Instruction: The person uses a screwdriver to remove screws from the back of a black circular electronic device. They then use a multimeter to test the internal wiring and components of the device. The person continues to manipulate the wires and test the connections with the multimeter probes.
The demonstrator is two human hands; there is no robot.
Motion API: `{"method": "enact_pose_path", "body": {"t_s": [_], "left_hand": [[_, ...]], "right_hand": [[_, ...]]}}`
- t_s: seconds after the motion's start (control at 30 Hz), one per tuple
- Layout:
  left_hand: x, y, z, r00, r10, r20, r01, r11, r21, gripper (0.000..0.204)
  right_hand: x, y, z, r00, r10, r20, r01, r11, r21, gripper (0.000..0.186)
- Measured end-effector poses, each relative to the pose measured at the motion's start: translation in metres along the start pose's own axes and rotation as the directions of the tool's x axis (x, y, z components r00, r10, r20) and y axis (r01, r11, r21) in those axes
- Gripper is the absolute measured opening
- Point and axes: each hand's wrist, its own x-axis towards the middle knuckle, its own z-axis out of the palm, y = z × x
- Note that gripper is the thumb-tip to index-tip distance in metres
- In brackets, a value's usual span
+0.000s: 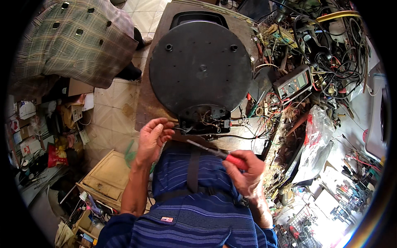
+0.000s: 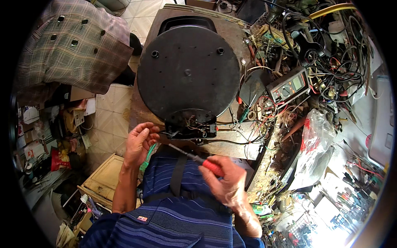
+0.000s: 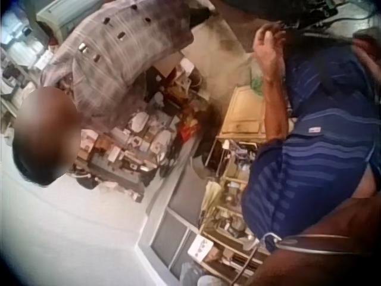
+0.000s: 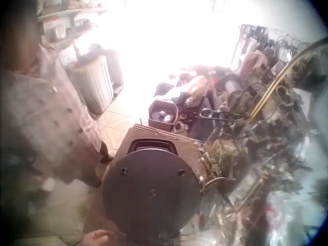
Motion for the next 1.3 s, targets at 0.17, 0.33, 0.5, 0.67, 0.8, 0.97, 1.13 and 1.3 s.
{"method": "enact_pose_path", "body": {"t_s": [0.17,0.33,0.5,0.67,0.8,0.97,1.13,1.3], "left_hand": [[-0.024,-0.013,0.017,0.990,-0.140,0.031,0.140,0.990,-0.012,0.028],[-0.027,-0.018,0.018,0.985,-0.174,0.019,0.174,0.985,-0.021,0.031],[-0.027,-0.017,0.006,0.990,-0.139,0.006,0.139,0.990,-0.010,0.023],[-0.017,-0.013,-0.003,0.998,-0.039,-0.052,0.043,0.996,0.078,0.018],[-0.003,-0.004,0.000,0.992,0.011,-0.123,0.005,0.992,0.122,0.019],[0.017,-0.002,0.006,0.983,0.020,-0.180,-0.001,0.994,0.105,0.022],[0.037,0.006,0.016,0.977,0.075,-0.200,-0.036,0.981,0.192,0.031],[0.065,0.006,0.005,0.956,0.141,-0.256,-0.042,0.933,0.357,0.066]], "right_hand": [[-0.005,0.013,0.022,0.997,0.019,0.077,-0.028,0.991,0.127,0.031],[-0.006,0.015,0.018,0.979,0.181,0.091,-0.193,0.970,0.148,0.028],[0.000,0.017,0.017,0.994,0.105,-0.032,-0.100,0.989,0.113,0.025],[0.008,0.012,0.017,0.953,0.190,-0.236,-0.133,0.962,0.237,0.029],[0.017,0.023,0.003,0.962,-0.061,-0.267,0.070,0.997,0.026,0.029],[0.038,0.023,-0.018,0.940,-0.066,-0.334,0.102,0.990,0.093,0.030],[0.064,0.022,-0.036,0.896,-0.122,-0.428,0.159,0.986,0.053,0.031],[0.086,0.036,-0.046,0.908,0.046,-0.417,0.025,0.986,0.162,0.032]]}}
